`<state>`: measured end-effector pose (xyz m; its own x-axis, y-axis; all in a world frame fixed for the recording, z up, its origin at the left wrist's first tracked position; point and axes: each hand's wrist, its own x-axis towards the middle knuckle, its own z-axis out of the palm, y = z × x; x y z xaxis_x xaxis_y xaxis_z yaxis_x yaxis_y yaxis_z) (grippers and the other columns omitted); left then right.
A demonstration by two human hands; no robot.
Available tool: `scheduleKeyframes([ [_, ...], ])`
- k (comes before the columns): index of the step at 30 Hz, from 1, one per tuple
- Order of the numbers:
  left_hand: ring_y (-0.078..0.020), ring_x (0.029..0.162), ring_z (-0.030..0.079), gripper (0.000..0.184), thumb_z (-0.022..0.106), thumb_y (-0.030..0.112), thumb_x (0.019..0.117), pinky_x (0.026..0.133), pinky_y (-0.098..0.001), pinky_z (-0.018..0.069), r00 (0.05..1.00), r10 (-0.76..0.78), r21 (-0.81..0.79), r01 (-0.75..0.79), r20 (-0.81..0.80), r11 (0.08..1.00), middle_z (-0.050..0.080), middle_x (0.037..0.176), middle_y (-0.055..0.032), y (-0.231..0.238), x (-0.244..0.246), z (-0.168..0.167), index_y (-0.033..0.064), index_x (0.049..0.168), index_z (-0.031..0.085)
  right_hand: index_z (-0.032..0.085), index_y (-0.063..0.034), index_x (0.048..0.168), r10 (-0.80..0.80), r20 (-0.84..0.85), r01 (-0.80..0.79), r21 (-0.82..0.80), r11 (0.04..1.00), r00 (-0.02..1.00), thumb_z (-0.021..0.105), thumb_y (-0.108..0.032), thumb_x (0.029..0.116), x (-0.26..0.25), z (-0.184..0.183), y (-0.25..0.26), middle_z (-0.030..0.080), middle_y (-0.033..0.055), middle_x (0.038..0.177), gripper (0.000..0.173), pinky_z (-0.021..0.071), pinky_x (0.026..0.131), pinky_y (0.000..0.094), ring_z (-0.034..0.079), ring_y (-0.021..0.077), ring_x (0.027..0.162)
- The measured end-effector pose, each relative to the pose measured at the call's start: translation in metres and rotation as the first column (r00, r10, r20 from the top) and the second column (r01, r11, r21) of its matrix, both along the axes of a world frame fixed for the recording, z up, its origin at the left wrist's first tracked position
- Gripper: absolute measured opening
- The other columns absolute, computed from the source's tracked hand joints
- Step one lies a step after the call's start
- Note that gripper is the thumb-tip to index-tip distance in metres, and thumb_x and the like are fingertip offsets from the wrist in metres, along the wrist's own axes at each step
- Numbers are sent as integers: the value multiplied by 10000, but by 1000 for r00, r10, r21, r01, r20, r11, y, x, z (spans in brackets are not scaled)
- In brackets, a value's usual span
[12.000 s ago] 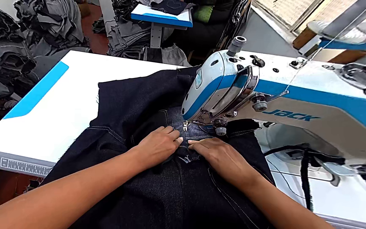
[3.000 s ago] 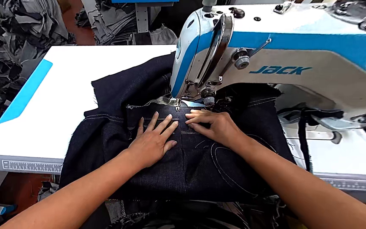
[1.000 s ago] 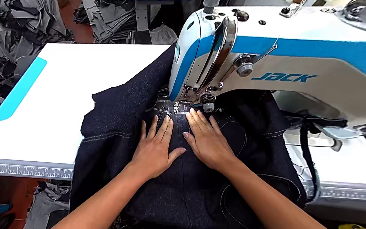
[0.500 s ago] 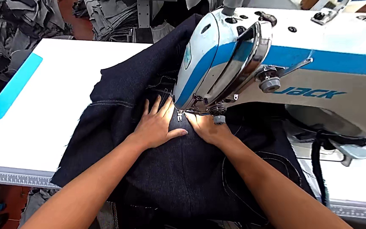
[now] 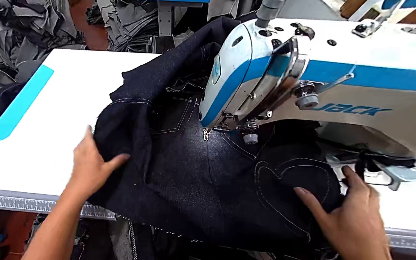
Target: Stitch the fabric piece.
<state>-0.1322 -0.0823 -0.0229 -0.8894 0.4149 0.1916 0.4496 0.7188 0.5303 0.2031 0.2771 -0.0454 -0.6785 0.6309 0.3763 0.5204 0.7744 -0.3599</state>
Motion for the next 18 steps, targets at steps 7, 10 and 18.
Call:
scheduleKeyframes([
  [7,-439,871,681,322,633,67,956,772,-671,507,993,-68,10,67,98,998,687,934,-266,10,30,9,-60,1250,600,662,102,921,20,129,-4,-125,992,991,700,-565,833,-2,3,1,632,274,739,674,439,616,682,641,487,706],
  [10,-413,761,667,222,686,157,944,684,-662,492,999,-19,-85,22,37,996,663,799,-222,-53,54,7,-44,1035,671,701,52,979,95,135,-51,-302,952,986,642,-504,847,27,12,-13,682,185,768,574,490,649,611,682,346,732],
  [18,-33,737,709,311,756,364,835,720,-275,614,795,-55,225,-103,604,969,734,799,55,-99,114,-40,83,965,719,512,-51,1287,-135,-215,-118,-853,509,967,709,-209,857,28,18,-56,718,-53,975,498,634,743,249,723,40,847],
])
